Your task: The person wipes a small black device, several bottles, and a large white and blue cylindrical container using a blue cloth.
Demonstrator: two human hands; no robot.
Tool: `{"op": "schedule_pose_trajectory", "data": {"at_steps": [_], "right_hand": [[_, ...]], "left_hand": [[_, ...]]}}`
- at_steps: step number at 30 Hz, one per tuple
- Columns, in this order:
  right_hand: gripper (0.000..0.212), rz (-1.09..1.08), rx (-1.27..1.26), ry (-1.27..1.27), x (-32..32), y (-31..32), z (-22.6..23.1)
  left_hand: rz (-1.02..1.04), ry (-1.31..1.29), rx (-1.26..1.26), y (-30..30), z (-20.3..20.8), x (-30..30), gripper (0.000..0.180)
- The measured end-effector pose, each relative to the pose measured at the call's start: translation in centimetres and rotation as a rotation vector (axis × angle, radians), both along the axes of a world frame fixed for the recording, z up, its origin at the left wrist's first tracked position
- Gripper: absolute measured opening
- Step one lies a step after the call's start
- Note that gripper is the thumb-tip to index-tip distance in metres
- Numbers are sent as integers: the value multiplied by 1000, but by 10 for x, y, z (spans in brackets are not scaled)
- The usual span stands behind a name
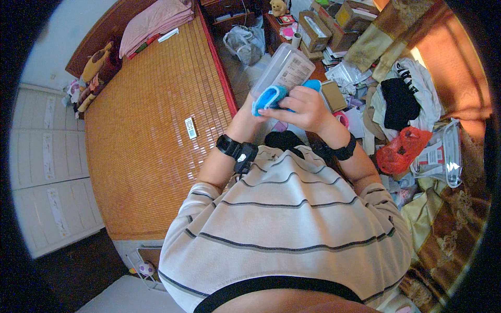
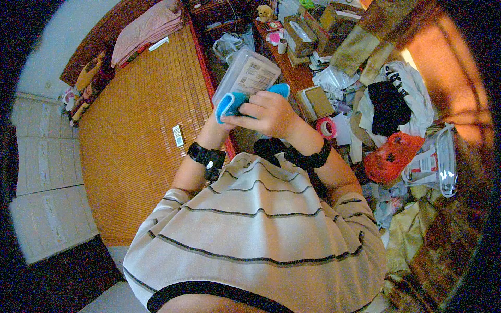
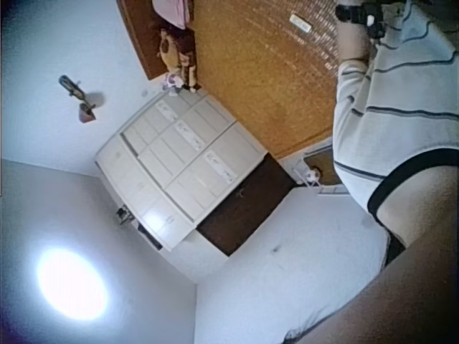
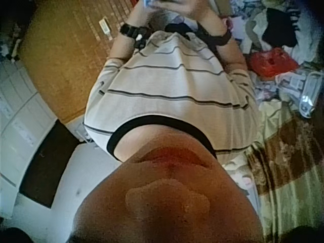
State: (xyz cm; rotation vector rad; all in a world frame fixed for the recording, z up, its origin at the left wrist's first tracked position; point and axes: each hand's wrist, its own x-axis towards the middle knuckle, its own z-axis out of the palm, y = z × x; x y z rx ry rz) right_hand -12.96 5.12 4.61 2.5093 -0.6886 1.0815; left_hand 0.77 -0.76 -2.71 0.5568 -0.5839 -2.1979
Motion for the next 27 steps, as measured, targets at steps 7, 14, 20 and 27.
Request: {"op": "schedule_pose_trajectory", "data": {"at_steps": [7,14,20,27], "right_hand": [[35,-36,111,135,-13,0,4],[35,-71,40,102,-13,-2,25],[28,-325,87,-206,-26,-21,31],[31,-464,180,-373,3,-21,3]], "left_hand": [[-178,353,-41,0,37,4,55],[-386,550,0,-7,25,14,68],[-351,438,-74,1,25,12,67],[-320,506,20,-2,31,5,63]]}}
